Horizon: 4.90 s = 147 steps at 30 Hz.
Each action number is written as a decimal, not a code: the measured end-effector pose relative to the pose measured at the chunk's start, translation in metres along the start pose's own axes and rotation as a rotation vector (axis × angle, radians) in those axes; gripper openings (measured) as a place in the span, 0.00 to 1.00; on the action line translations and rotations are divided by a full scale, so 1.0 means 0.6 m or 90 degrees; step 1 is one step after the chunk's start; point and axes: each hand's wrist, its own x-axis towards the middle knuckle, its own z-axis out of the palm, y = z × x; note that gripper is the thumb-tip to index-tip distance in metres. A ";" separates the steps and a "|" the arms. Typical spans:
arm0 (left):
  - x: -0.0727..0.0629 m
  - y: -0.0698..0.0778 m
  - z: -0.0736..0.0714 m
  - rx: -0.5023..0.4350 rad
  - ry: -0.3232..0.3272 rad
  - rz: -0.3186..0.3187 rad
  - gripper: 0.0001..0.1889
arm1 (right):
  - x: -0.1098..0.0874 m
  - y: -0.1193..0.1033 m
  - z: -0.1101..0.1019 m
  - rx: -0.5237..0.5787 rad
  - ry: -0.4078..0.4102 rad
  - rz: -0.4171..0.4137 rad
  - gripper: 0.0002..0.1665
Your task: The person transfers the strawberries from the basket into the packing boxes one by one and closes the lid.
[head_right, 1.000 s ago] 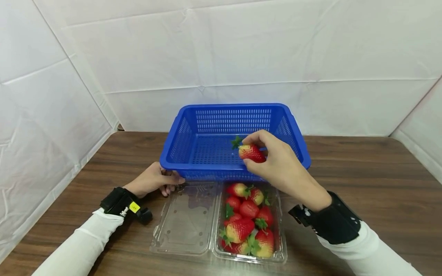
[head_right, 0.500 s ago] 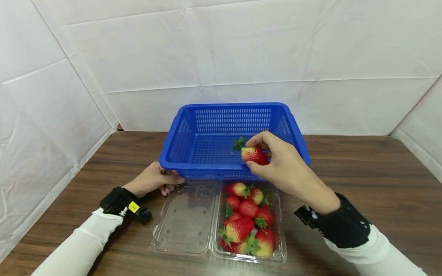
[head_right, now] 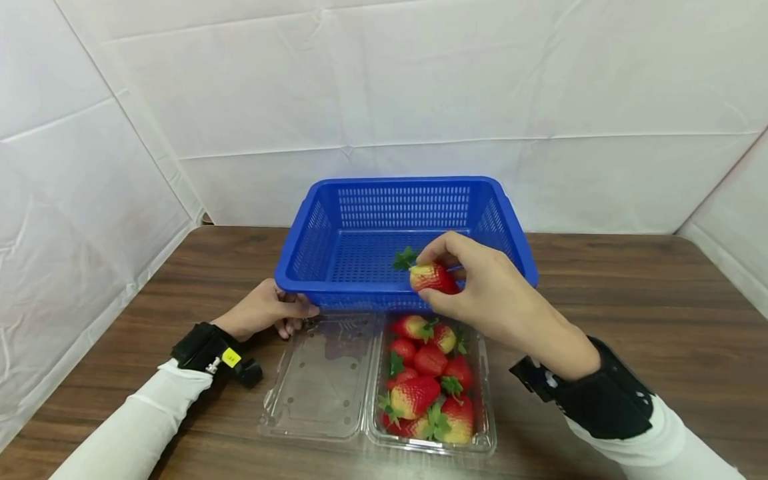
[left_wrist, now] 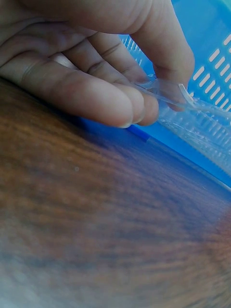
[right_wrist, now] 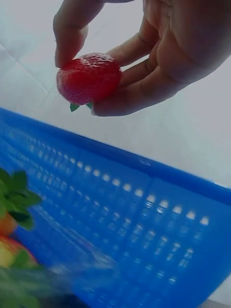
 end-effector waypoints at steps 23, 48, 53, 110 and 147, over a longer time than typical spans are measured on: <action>0.000 0.001 0.000 0.001 0.001 -0.001 0.07 | -0.009 -0.001 -0.005 -0.086 -0.152 -0.055 0.21; 0.000 0.001 -0.001 -0.002 -0.005 0.001 0.07 | -0.011 0.025 0.002 -0.103 -0.302 -0.051 0.20; 0.001 0.001 -0.001 0.002 -0.003 0.002 0.08 | -0.010 0.030 0.003 -0.113 -0.302 -0.060 0.20; 0.002 -0.002 -0.003 0.000 -0.006 -0.002 0.07 | -0.015 0.037 0.021 -0.178 -0.337 -0.033 0.20; 0.001 -0.002 -0.004 0.007 0.005 -0.006 0.06 | -0.100 0.095 0.029 -0.181 0.036 0.088 0.04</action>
